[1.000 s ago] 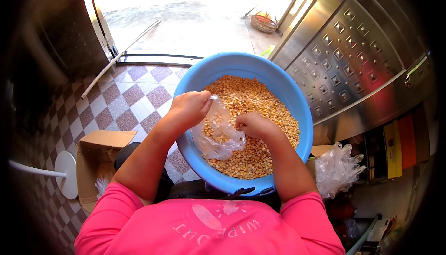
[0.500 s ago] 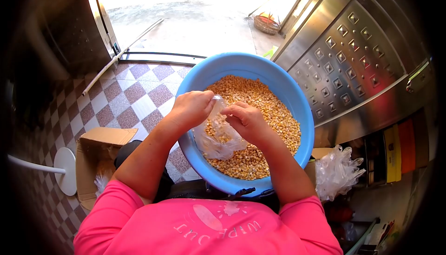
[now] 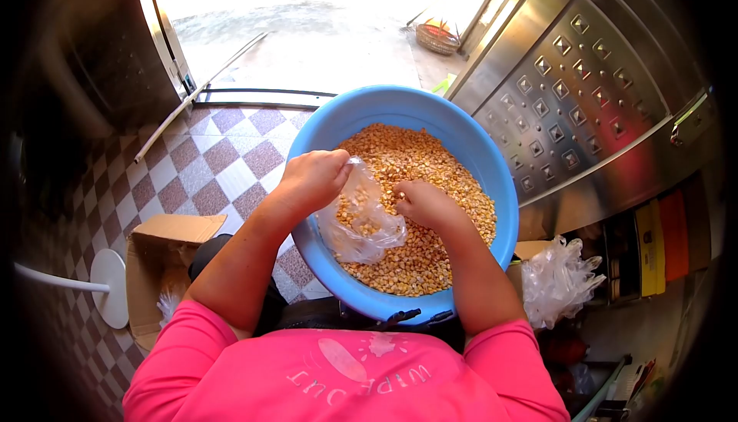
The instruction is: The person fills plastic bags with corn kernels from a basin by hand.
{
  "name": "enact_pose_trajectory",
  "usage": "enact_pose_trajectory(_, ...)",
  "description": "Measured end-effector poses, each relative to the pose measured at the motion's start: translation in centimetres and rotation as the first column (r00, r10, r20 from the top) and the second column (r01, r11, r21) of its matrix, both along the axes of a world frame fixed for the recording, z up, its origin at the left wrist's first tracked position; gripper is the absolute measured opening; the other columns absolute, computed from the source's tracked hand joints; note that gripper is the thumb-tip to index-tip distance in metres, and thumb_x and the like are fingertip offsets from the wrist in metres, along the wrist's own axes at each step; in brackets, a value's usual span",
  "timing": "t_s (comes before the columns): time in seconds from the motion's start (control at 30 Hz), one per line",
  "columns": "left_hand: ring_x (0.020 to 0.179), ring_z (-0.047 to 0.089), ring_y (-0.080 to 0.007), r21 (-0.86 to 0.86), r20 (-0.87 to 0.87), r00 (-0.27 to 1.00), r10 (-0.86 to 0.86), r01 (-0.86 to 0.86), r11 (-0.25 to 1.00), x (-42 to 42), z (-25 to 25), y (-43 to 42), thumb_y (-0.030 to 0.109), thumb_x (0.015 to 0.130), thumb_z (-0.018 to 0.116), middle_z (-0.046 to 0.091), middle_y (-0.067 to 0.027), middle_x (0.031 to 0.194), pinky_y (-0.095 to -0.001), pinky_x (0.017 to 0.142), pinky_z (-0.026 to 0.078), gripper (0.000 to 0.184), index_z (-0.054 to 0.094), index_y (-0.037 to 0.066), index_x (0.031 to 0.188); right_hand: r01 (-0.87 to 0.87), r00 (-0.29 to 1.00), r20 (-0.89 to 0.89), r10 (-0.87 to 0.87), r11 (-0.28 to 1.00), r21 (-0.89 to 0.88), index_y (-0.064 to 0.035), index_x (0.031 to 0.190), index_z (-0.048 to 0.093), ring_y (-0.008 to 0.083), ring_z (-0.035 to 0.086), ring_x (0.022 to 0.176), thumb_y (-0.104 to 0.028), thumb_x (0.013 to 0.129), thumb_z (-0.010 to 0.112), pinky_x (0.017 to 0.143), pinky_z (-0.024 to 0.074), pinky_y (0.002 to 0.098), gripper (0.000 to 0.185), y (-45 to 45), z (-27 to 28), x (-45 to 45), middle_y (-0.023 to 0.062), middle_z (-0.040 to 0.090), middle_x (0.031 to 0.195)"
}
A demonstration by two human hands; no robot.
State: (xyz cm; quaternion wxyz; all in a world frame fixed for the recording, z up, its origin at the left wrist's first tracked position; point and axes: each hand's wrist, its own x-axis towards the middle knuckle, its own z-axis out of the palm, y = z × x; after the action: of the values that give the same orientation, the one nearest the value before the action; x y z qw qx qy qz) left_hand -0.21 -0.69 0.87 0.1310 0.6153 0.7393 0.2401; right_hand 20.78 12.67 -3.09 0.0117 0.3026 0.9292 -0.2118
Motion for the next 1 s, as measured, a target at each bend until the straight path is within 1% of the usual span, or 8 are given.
enact_pose_trajectory(0.03,0.079,0.061,-0.0332,-0.001,0.003,1.0,0.002,-0.002,1.0,0.0,0.0,0.0,0.026,0.09,0.044,0.063,-0.0145,0.079,-0.0446,0.07,0.047,0.026,0.058,0.006,0.081,-0.056,0.986,0.153,0.064,0.997,-0.056,-0.0045,0.107,0.06,0.0364,0.058,0.094,-0.015,0.08,0.062,0.082,0.0467,0.042,0.03,-0.4,0.1,-0.3,0.0184,0.062,0.096)
enact_pose_trajectory(0.2,0.078,0.061,-0.0333,-0.011,0.005,1.0,-0.003,0.003,1.0,0.0,0.1,0.0,0.026,0.091,0.044,0.062,-0.0145,0.078,-0.0443,0.07,0.047,0.026,0.058,0.006,0.082,-0.011,0.984,0.173,0.049,0.977,-0.211,-0.0082,0.101,0.063,0.0337,0.062,0.082,-0.014,0.079,0.062,0.074,0.0488,0.04,0.022,-1.8,2.0,-1.3,0.0184,0.064,0.087)
enact_pose_trajectory(0.3,0.079,0.061,-0.0334,-0.011,0.003,1.0,-0.004,0.004,1.0,-0.1,0.0,0.0,0.026,0.091,0.043,0.062,-0.0146,0.078,-0.0443,0.07,0.046,0.026,0.058,0.006,0.082,0.23,0.942,0.312,-0.128,0.919,-0.319,-0.0069,0.093,0.064,0.0276,0.062,0.077,-0.01,0.078,0.063,0.069,0.049,0.0363,0.016,-1.5,2.0,-1.2,0.0163,0.064,0.083)
enact_pose_trajectory(0.37,0.079,0.061,-0.0334,-0.009,0.008,1.0,0.0,0.0,1.0,0.0,0.0,0.0,0.026,0.091,0.043,0.062,-0.0147,0.079,-0.0444,0.07,0.046,0.026,0.058,0.006,0.082,0.035,0.999,0.025,-0.033,0.997,-0.075,-0.0051,0.087,0.063,0.0229,0.061,0.07,-0.005,0.077,0.063,0.062,0.049,0.0344,0.01,-0.7,1.3,-0.3,0.0128,0.063,0.075)
enact_pose_trajectory(0.5,0.081,0.061,-0.0333,-0.019,0.016,1.0,-0.004,0.004,1.0,0.0,0.2,-0.1,0.026,0.091,0.043,0.063,-0.0146,0.08,-0.0447,0.071,0.046,0.026,0.058,0.006,0.083,0.144,0.939,-0.305,-0.156,0.988,-0.062,-0.0038,0.087,0.064,0.0166,0.06,0.064,-0.002,0.079,0.062,0.056,0.0484,0.0302,0.009,-1.0,2.9,-0.5,0.0088,0.061,0.071)
enact_pose_trajectory(0.6,0.082,0.061,-0.0331,-0.029,0.017,1.0,-0.004,0.005,1.0,0.0,0.3,-0.1,0.026,0.091,0.044,0.063,-0.0145,0.081,-0.0446,0.072,0.047,0.026,0.058,0.006,0.084,0.015,0.846,-0.491,-0.209,0.929,-0.369,-0.0012,0.092,0.064,0.009,0.059,0.062,0.001,0.082,0.061,0.057,0.049,0.0226,0.011,-3.1,4.5,-1.8,0.0053,0.061,0.075)
enact_pose_trajectory(0.73,0.083,0.061,-0.0328,-0.036,0.011,1.0,-0.011,0.012,0.999,-0.1,0.2,-0.1,0.026,0.09,0.044,0.064,-0.0145,0.082,-0.0444,0.072,0.047,0.025,0.059,0.006,0.085,-0.219,0.824,-0.567,-0.013,0.915,-0.339,-0.0033,0.098,0.063,0.0102,0.061,0.065,0.001,0.081,0.06,0.058,0.0498,0.0223,0.017,-5.3,5.0,-3.0,0.0051,0.06,0.08)
enact_pose_trajectory(1.0,0.083,0.061,-0.0328,-0.002,0.016,1.0,-0.018,0.018,1.0,-0.1,0.2,-0.2,0.026,0.09,0.044,0.064,-0.0148,0.082,-0.0445,0.072,0.047,0.026,0.059,0.006,0.085,-0.057,0.831,-0.551,-0.071,0.975,-0.213,-0.0022,0.092,0.064,0.0141,0.061,0.067,0.002,0.079,0.062,0.06,0.0486,0.0261,0.014,-3.5,3.7,-2.7,0.0071,0.06,0.08)
